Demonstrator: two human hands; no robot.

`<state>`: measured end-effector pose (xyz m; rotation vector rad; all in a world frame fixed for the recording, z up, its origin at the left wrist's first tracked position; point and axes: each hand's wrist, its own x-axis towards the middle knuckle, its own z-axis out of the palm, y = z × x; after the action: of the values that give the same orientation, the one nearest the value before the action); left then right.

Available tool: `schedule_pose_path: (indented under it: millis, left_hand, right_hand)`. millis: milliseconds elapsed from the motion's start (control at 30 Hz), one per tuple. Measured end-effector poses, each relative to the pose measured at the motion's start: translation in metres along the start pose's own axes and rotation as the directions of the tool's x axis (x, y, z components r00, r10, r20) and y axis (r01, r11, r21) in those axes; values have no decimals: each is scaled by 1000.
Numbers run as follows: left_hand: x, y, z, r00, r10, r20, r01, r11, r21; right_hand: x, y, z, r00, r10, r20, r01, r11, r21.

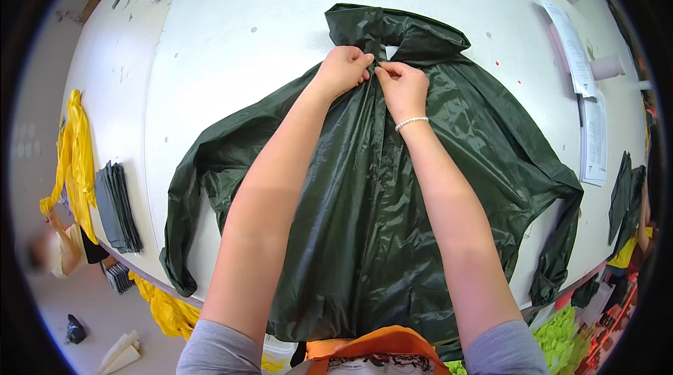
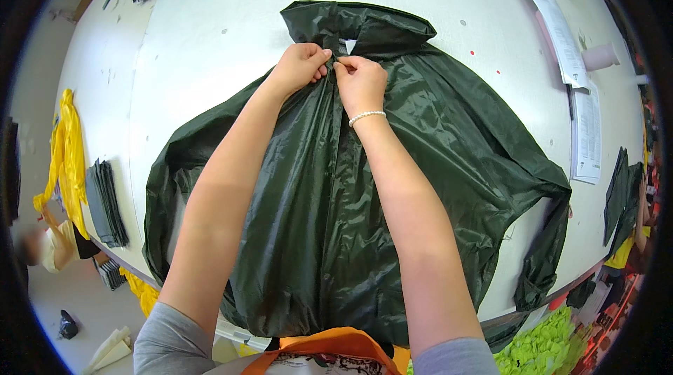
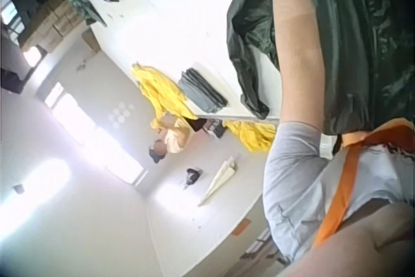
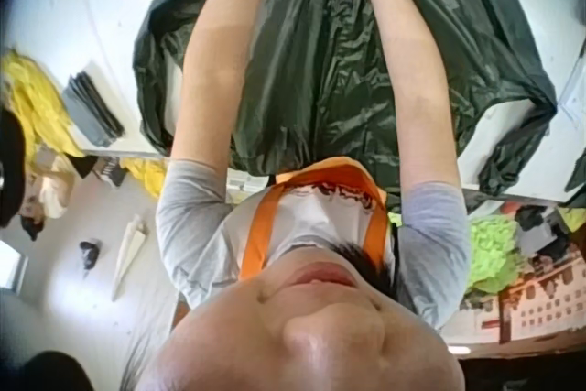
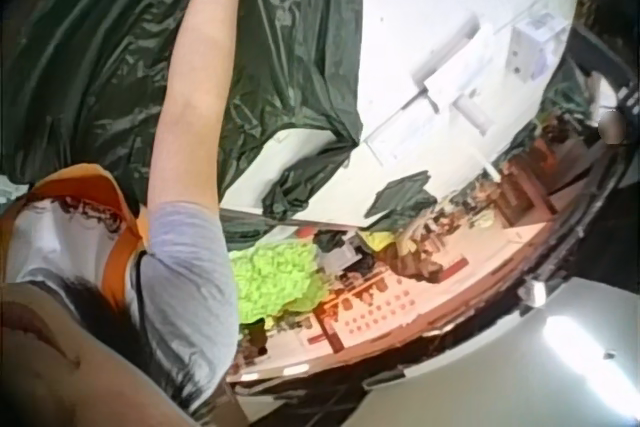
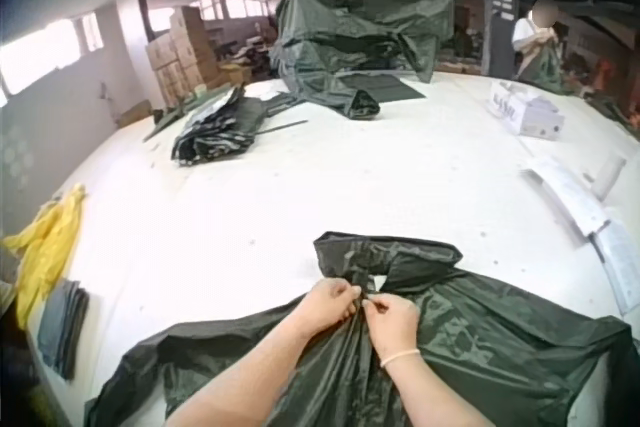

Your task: The person folds a dark green raincoat on a white table, aligning edges and smoothing the fabric. They then use scissors to trim a small tag or thread from the collar area before refolding the coat.

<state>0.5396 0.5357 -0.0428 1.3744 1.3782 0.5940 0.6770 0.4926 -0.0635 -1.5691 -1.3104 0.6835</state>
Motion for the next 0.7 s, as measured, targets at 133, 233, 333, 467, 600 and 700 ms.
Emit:
schedule_pose_path:
  millis: [133, 233, 333, 467, 600, 700]
  left_hand:
    - [-3, -7, 4, 998, 57, 11, -56, 991, -118]
    - [-2, -12, 9, 989, 132, -65, -134, 991, -18]
    - [-4, -15, 16, 983, 148, -112, -141, 988, 63]
    - [-5, -14, 22, 933, 291, -212, -201, 909, 364]
    - [-6, -7, 15, 920, 322, -222, -196, 871, 451]
    - [-55, -13, 12, 839, 364, -404, -172, 882, 439]
  right_hand:
    - [-4, 3, 4, 999, 45, -3, -44, 987, 155]
    - [-11, 6, 4, 997, -55, -53, 64, 980, 189]
    - [-12, 12, 7, 984, -153, -86, 168, 962, 217]
    - [-14, 15, 11, 985, -160, -65, 166, 980, 107]
    - [-20, -14, 3, 985, -111, 133, 133, 977, -169]
    - [-74, -34, -22, 974, -134, 184, 179, 950, -255]
